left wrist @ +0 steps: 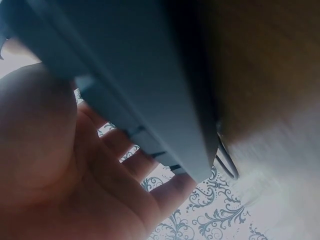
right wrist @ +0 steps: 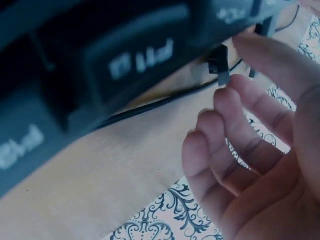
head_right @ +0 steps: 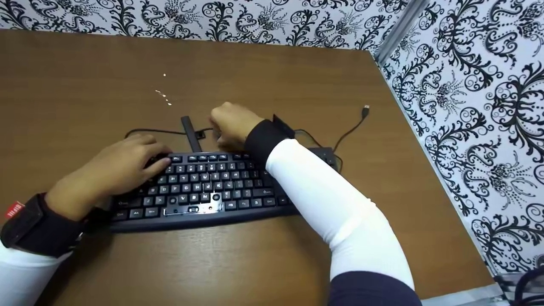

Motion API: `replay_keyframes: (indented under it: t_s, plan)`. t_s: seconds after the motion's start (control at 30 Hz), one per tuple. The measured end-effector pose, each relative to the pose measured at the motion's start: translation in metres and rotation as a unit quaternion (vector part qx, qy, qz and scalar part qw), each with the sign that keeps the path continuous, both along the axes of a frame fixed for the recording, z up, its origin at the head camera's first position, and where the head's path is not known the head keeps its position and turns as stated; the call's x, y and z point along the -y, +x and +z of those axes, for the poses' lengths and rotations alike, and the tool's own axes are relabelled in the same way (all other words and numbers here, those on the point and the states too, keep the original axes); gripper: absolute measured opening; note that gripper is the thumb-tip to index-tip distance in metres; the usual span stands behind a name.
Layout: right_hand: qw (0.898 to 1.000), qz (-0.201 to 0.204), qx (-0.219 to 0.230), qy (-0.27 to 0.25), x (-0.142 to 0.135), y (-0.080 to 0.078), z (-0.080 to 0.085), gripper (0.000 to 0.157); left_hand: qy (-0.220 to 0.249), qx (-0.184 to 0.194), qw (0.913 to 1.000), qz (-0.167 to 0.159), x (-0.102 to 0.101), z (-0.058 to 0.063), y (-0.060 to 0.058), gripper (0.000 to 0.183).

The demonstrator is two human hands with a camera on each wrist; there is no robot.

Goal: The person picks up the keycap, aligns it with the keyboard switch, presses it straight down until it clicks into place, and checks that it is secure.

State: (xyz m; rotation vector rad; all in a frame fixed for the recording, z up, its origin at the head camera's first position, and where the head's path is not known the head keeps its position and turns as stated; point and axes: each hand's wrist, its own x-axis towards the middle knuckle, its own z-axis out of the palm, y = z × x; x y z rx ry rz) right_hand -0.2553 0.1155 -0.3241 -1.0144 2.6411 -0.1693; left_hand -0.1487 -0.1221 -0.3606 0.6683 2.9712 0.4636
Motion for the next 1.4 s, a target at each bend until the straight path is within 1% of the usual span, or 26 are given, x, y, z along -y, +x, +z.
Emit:
replay_keyframes:
  t_s: [0.1,0.2,0.3,0.43,0.57,0.73,0.87,1.03,1.2,1.4]
  plan:
    - [1.000,0.017,-0.022,0.007,-0.0009,0.0000,-0.0008,0.014,0.001,0.000,1.0000,0.000,-0.0005,0.0002,-0.0002,0.036]
    - [0.999,0.025,-0.024,0.005,-0.0011,0.0000,0.0000,0.014,0.001,0.001,1.0000,0.002,-0.0003,0.0012,-0.0003,0.037]
    - [0.999,0.032,-0.019,0.007,-0.0007,0.0003,0.0007,0.018,0.000,0.004,1.0000,0.003,0.0002,0.0017,-0.0003,0.037]
    - [0.999,0.035,-0.011,0.015,0.0002,0.0011,-0.0004,0.029,-0.001,0.010,0.9999,0.004,0.0008,0.0015,0.0004,0.037]
    - [0.999,0.036,-0.012,0.020,-0.0013,0.0007,-0.0012,0.032,0.000,0.009,1.0000,0.004,0.0004,0.0012,0.0002,0.037]
    - [1.000,0.027,-0.007,0.012,-0.0040,-0.0004,0.0014,0.030,0.000,0.007,1.0000,0.001,0.0005,0.0011,-0.0002,0.039]
    - [1.000,0.004,0.002,0.009,-0.0051,0.0006,0.0028,0.027,-0.001,0.007,1.0000,-0.001,0.0005,0.0012,0.0001,0.039]
    - [1.000,-0.020,0.002,0.008,-0.0056,0.0027,0.0019,0.019,0.002,-0.006,1.0000,-0.001,0.0008,0.0003,0.0011,0.036]
    - [1.000,-0.018,-0.006,0.010,-0.0047,0.0025,0.0005,0.011,0.005,-0.010,0.9999,0.000,0.0009,-0.0006,0.0010,0.035]
    - [1.000,-0.005,-0.014,0.013,-0.0027,0.0018,-0.0004,0.010,0.003,-0.003,1.0000,0.001,0.0007,0.0012,0.0007,0.037]
